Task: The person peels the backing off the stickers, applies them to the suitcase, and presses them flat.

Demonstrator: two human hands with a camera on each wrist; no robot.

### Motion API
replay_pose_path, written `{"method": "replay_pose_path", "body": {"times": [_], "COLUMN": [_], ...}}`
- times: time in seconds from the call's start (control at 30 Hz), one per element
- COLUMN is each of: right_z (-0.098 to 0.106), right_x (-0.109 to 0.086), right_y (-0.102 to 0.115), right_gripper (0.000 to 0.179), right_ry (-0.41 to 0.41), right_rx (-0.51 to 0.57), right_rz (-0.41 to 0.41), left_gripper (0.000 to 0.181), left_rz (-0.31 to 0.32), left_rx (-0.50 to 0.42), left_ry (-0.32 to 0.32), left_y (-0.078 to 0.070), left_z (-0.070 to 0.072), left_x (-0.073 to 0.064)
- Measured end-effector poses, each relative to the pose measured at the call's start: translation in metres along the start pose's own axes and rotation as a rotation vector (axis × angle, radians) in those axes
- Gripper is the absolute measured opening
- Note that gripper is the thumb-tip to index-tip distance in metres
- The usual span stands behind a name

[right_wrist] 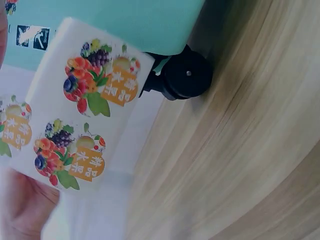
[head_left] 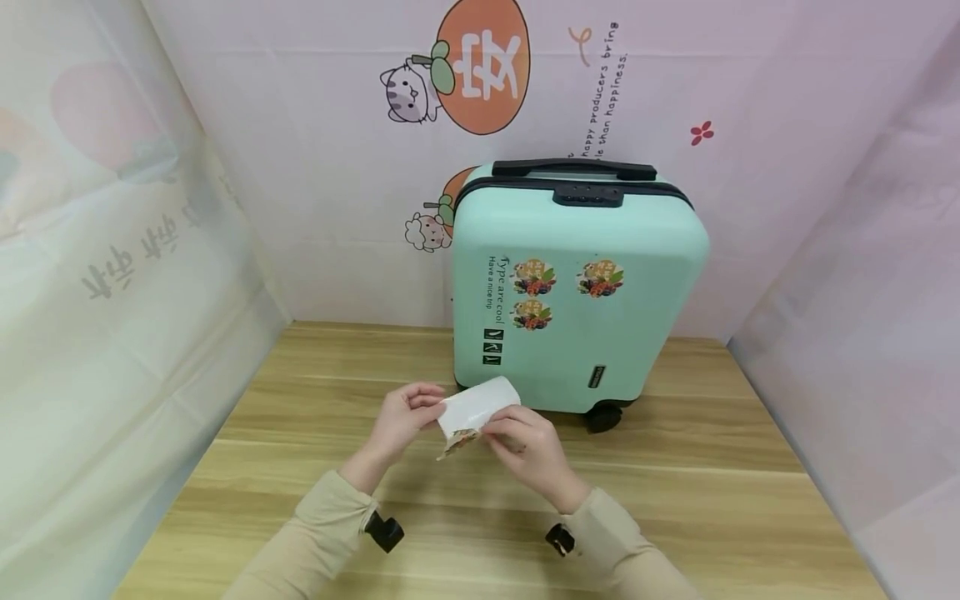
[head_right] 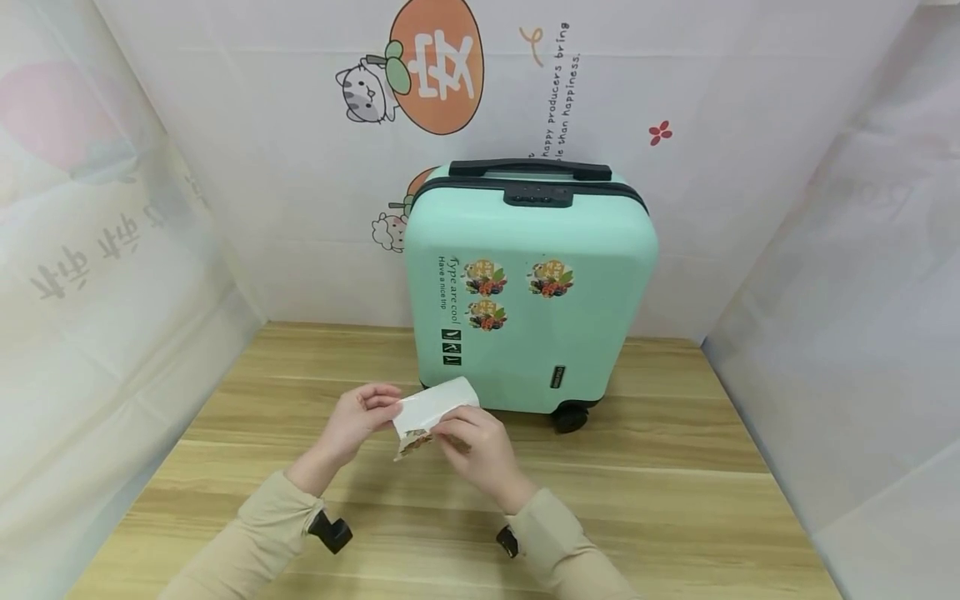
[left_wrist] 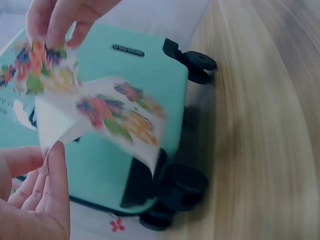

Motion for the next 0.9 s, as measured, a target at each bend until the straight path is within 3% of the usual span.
{"method": "replay_pose_path", "body": {"times": [0.2,0.33,0.43,0.5,0.67,0.9], "right_z": [0.015,0.020,0.018,0.020,0.021,0.018], "right_x": [0.006,0.003,-0.007,-0.009,-0.012,-0.015], "right_y": [-0.003,-0.018,-0.035,-0.039,-0.043,-0.039], "right_gripper": [0.021,0.009,0.018,0.022,0.015,0.012], "right_ry": [-0.014,0.030,0.044,0.032,-0.033,-0.048], "right_rx": [0.159,0.339,0.499,0.576,0.744,0.880], "right_rz": [-0.254,-0.574,-0.823,-0.929,-1.052,-1.108], "left_gripper": [0.036,0.037,0.038,0.039,0.042,0.043], "left_rz": [0.098,0.128,0.151,0.167,0.184,0.234], "left_rx": [0.003,0.056,0.067,0.041,-0.008,0.094], "left_ry": [0.013,-0.020,-0.071,-0.099,-0.171,-0.232], "left_y": [0.022,0.039,0.054,0.064,0.084,0.103], "left_z": [0.016,0.029,0.041,0.051,0.075,0.103], "left_x": [0.002,0.002,0.002,0.002,-0.002,-0.012]}}
Point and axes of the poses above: each hand's wrist, its own x-axis towards the middle knuckle, its own z-axis out of the back of the hand, y = z × x, the point moved 5 cm from there along x, towards the middle knuckle, and after that the axes turned 4 degrees about -z, right-handed, at the moved point
